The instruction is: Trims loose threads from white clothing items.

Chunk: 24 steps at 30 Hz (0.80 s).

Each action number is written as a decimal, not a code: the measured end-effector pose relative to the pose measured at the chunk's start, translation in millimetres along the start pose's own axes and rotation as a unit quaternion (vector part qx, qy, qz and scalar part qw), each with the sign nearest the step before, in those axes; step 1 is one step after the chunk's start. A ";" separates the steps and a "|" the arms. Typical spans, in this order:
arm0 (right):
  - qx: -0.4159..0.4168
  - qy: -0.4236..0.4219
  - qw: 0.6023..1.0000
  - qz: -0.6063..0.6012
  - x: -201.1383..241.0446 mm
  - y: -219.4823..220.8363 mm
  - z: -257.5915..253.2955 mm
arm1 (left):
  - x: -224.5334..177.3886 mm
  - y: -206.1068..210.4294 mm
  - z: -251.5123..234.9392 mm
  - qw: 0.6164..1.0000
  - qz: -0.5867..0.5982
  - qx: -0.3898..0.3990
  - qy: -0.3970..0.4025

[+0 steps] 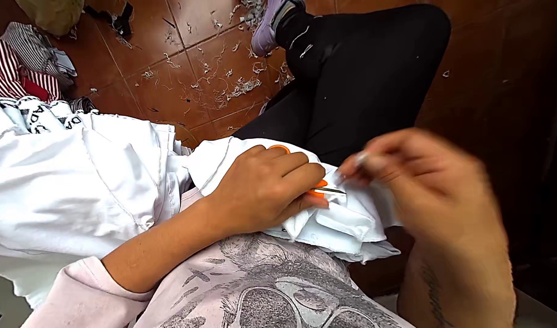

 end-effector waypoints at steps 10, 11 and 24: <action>0.165 -0.058 0.976 0.129 18.5 50.7 1.5 | -16.0 -9.2 46.2 0.998 0.062 -0.017 0.014; 0.178 -0.058 0.976 0.114 16.8 54.1 2.8 | -16.4 -9.9 46.7 0.998 0.061 -0.015 0.013; 0.038 0.007 0.996 -0.082 11.5 21.6 17.0 | -13.1 -32.8 22.9 0.993 -0.019 -0.028 -0.116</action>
Point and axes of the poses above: each hand's wrist, its own z-axis away from the middle knuckle, its own y-axis out of the palm, x = y × z, the point moved 9 cm from there along -z, towards the middle knuckle
